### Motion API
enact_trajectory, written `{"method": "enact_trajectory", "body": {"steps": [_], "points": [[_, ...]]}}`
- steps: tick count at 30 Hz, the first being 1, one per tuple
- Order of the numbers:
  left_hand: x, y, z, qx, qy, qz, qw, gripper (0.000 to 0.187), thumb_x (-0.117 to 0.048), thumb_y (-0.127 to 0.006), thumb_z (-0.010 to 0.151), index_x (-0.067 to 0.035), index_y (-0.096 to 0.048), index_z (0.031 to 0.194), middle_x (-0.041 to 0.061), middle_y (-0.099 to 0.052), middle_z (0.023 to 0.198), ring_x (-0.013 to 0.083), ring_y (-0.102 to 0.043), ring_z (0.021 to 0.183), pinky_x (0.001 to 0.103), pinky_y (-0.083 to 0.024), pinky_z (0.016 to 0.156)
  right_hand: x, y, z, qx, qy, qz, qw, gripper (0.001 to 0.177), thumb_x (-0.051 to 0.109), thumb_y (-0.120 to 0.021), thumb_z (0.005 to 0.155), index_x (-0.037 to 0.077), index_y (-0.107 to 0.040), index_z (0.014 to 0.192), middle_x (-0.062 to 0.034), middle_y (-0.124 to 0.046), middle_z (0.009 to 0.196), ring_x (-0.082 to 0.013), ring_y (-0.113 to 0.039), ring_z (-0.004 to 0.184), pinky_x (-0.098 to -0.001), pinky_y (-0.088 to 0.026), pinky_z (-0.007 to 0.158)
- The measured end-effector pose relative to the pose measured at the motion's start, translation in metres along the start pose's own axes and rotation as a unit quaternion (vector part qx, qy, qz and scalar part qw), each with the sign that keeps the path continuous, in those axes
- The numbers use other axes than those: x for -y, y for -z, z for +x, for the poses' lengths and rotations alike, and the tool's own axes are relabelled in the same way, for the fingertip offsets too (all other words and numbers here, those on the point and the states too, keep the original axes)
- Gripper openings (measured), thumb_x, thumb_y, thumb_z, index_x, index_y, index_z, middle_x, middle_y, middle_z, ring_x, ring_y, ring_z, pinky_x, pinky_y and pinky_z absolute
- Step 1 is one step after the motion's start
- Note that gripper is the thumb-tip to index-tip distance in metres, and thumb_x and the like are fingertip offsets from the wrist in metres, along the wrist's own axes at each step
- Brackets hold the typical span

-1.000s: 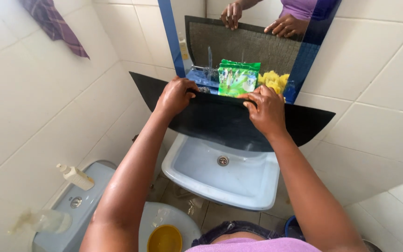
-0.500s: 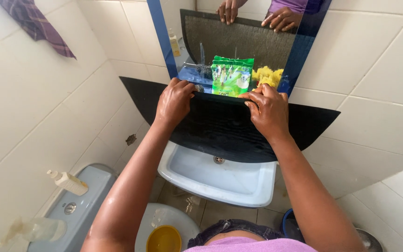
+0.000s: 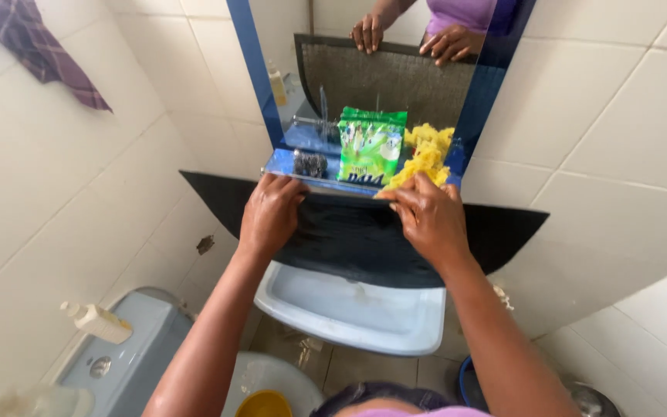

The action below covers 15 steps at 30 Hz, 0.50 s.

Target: The recorder washes a semi-circular bathroom mat in a sink using soap and water.

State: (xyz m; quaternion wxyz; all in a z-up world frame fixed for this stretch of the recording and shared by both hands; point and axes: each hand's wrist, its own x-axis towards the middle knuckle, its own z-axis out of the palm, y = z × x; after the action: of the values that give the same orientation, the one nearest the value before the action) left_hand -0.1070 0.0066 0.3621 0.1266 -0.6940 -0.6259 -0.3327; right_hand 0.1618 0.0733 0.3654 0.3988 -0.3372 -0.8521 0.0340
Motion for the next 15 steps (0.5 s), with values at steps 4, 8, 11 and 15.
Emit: {"method": "enact_trajectory", "body": {"steps": [4,8,11,15], "points": [[-0.003,-0.004,-0.012,-0.016,-0.013,0.002,1.000,0.013,-0.005,-0.070,0.085,-0.009,-0.072,0.098,0.006,-0.068,0.098,0.0320,-0.061,0.104,0.044,-0.054,0.082,0.005,0.004,-0.007,0.027,-0.025,-0.006,0.999,0.019,0.010,-0.073,0.090,0.021,-0.081,0.103,0.0037,-0.070,0.085,-0.0169,-0.066,0.084,-0.0407,-0.033,0.075],[-0.005,-0.001,-0.017,-0.018,-0.004,0.031,0.999,0.010,-0.007,-0.070,0.089,-0.009,-0.073,0.099,0.005,-0.070,0.100,0.0297,-0.061,0.099,0.044,-0.054,0.084,0.007,0.001,-0.011,-0.004,-0.005,-0.013,1.000,0.021,0.008,-0.074,0.089,0.021,-0.081,0.104,0.0050,-0.073,0.089,-0.0154,-0.065,0.083,-0.0382,-0.032,0.077],[-0.008,0.003,-0.020,-0.016,-0.005,0.025,1.000,0.011,-0.007,-0.071,0.090,-0.009,-0.074,0.100,0.005,-0.070,0.098,0.0299,-0.061,0.099,0.044,-0.054,0.085,0.012,0.003,-0.017,-0.005,-0.015,-0.013,1.000,0.019,0.010,-0.075,0.090,0.021,-0.082,0.104,0.0050,-0.072,0.087,-0.0154,-0.064,0.080,-0.0388,-0.031,0.077],[-0.004,-0.001,-0.025,-0.016,-0.013,0.015,1.000,0.014,-0.003,-0.069,0.086,-0.008,-0.074,0.098,0.006,-0.071,0.099,0.0302,-0.061,0.100,0.044,-0.054,0.086,0.001,-0.006,-0.019,-0.006,0.017,0.007,1.000,0.018,0.010,-0.073,0.091,0.020,-0.081,0.104,0.0045,-0.072,0.088,-0.0156,-0.065,0.085,-0.0376,-0.032,0.080]]}}
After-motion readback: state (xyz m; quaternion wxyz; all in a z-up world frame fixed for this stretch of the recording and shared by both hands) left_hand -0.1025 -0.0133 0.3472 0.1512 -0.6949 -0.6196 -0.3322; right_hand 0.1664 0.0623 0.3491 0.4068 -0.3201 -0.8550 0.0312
